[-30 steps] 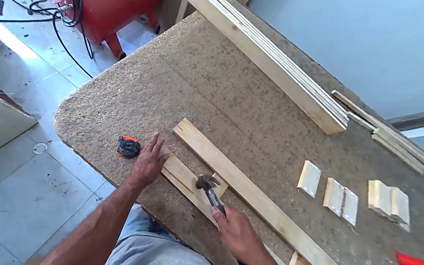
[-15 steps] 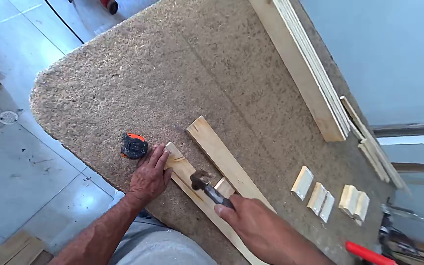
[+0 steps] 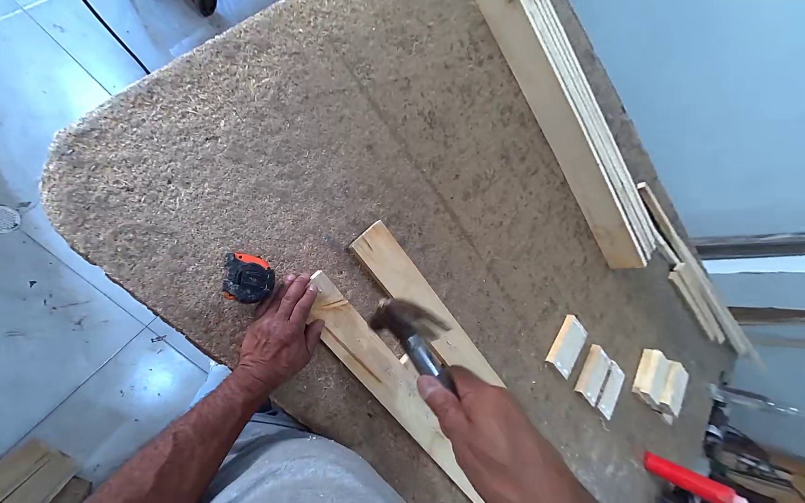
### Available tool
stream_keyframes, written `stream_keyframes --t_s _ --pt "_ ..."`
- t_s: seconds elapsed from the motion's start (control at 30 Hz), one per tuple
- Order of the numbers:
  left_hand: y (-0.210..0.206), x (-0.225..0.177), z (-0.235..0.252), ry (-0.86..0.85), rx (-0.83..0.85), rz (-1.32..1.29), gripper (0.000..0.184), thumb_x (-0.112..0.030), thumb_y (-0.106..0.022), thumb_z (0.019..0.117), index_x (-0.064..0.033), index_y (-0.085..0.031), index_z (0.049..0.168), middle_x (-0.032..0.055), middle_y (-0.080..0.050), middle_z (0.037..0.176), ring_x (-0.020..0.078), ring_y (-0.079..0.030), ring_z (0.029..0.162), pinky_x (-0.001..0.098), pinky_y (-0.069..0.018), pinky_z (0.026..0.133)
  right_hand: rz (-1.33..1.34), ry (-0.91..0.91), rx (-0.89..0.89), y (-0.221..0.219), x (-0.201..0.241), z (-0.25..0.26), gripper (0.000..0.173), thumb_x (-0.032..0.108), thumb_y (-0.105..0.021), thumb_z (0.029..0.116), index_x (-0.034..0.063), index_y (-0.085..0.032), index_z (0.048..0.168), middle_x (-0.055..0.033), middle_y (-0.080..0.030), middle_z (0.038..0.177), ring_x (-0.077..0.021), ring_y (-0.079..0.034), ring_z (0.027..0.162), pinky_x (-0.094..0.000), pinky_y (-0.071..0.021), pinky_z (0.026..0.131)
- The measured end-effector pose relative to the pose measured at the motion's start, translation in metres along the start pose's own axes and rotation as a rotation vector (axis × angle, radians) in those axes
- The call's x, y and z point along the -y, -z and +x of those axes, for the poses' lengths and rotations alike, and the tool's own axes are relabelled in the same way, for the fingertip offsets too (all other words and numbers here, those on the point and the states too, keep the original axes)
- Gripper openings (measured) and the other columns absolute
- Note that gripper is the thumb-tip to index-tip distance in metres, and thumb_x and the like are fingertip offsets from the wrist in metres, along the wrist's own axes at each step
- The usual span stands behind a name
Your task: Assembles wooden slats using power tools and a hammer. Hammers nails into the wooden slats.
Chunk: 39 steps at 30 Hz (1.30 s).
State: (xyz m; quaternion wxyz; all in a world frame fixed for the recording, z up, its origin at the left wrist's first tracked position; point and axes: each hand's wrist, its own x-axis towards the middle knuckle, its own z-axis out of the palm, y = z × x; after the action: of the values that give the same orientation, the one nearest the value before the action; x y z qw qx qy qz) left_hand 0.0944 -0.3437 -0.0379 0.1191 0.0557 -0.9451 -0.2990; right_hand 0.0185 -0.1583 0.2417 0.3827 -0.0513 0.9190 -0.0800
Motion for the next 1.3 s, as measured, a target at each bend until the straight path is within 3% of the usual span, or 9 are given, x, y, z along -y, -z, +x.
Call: stream_keyframes --t_s 0.17,0.33,0.47,0.57,0.7,0.97,1.13,1.2,1.3 --pt "0.000 0.000 0.003 -0.004 -0.007 0.004 0.055 -0.039 -0.052 0.1013 -0.0125 -0.053 0.150 0.0074 -0.044 0.161 0.0241 -0.037 0.152 0.0466 -0.0352 0.123 0.459 0.419 -0.472 -0.064 -0.028 -0.001 0.067 0.068 -0.038 0.1022 0.0061 -0.063 0.104 0.0004 -0.060 0.068 -0.0099 -0.059 0.053 -0.0328 -0.0542 0.045" --pt "0.002 0.000 0.006 0.014 0.021 -0.005 0.054 -0.040 -0.052 0.1016 -0.0144 -0.054 0.149 0.0045 -0.044 0.162 0.0208 -0.038 0.151 0.0458 -0.0363 0.122 0.068 -0.025 -0.078 -0.134 -0.092 0.023 0.075 0.069 -0.036 0.0995 0.0014 -0.067 0.108 -0.0129 -0.067 0.075 -0.0300 -0.069 0.070 -0.0529 -0.0573 0.064" --pt "0.003 0.000 0.005 0.027 0.053 -0.025 0.054 -0.041 -0.052 0.1023 -0.0154 -0.053 0.150 0.0038 -0.042 0.162 0.0198 -0.036 0.152 0.0457 -0.0356 0.123 0.225 0.251 -0.504 -0.122 -0.079 0.012 0.078 0.070 -0.033 0.1018 0.0005 -0.067 0.104 -0.0031 -0.062 0.065 -0.0129 -0.061 0.052 -0.0368 -0.0546 0.047" --pt "0.008 0.002 0.006 0.065 0.075 -0.129 0.063 -0.043 -0.058 0.1008 -0.0134 -0.046 0.155 0.0031 -0.041 0.163 0.0173 -0.034 0.153 0.0442 -0.0341 0.124 0.311 0.212 -0.408 -0.148 -0.095 0.029 0.075 0.070 -0.036 0.1015 0.0007 -0.064 0.106 -0.0043 -0.062 0.068 -0.0148 -0.062 0.056 -0.0383 -0.0575 0.053" --pt "0.027 0.007 -0.001 0.119 0.066 -0.233 0.071 -0.039 -0.069 0.0969 -0.0088 -0.042 0.155 0.0088 -0.054 0.152 0.0244 -0.052 0.141 0.0475 -0.0473 0.113 0.083 -0.090 0.031 -0.103 -0.069 0.039 0.068 0.065 -0.041 0.1010 0.0027 -0.066 0.109 -0.0137 -0.066 0.078 -0.0312 -0.068 0.072 -0.0533 -0.0561 0.068" --pt "0.014 0.013 -0.012 0.040 -0.086 -0.104 0.066 -0.054 -0.060 0.0995 -0.0089 -0.055 0.147 0.0074 -0.063 0.144 0.0203 -0.056 0.138 0.0429 -0.0499 0.112 0.371 0.242 -0.108 -0.005 0.066 0.057 0.050 0.055 -0.041 0.1059 0.0114 -0.062 0.092 0.0020 -0.059 0.064 -0.0122 -0.059 0.050 -0.0315 -0.0540 0.046" --pt "0.017 0.014 -0.009 0.033 -0.072 -0.094 0.064 -0.055 -0.057 0.1007 -0.0080 -0.058 0.144 0.0072 -0.065 0.141 0.0214 -0.058 0.136 0.0419 -0.0503 0.111 0.140 -0.126 0.402 -0.009 0.059 0.082 0.054 0.057 -0.033 0.1083 0.0080 -0.056 0.109 -0.0055 -0.057 0.073 -0.0186 -0.058 0.052 -0.0369 -0.0542 0.049" --pt "0.017 0.014 -0.007 0.030 -0.076 -0.087 0.063 -0.054 -0.057 0.1007 -0.0074 -0.060 0.142 0.0077 -0.066 0.140 0.0215 -0.058 0.136 0.0418 -0.0497 0.112 0.136 -0.111 0.387 0.010 0.066 0.080 0.053 0.055 -0.034 0.1082 0.0086 -0.059 0.108 -0.0047 -0.058 0.073 -0.0182 -0.059 0.052 -0.0364 -0.0539 0.049" --pt "0.014 0.014 -0.010 0.032 -0.077 -0.088 0.064 -0.055 -0.058 0.1003 -0.0079 -0.058 0.144 0.0079 -0.064 0.142 0.0208 -0.056 0.138 0.0415 -0.0480 0.114 0.387 0.059 0.052 0.030 0.079 0.068 0.052 0.054 -0.037 0.1070 0.0099 -0.063 0.099 -0.0023 -0.059 0.064 -0.0146 -0.058 0.048 -0.0308 -0.0534 0.045"
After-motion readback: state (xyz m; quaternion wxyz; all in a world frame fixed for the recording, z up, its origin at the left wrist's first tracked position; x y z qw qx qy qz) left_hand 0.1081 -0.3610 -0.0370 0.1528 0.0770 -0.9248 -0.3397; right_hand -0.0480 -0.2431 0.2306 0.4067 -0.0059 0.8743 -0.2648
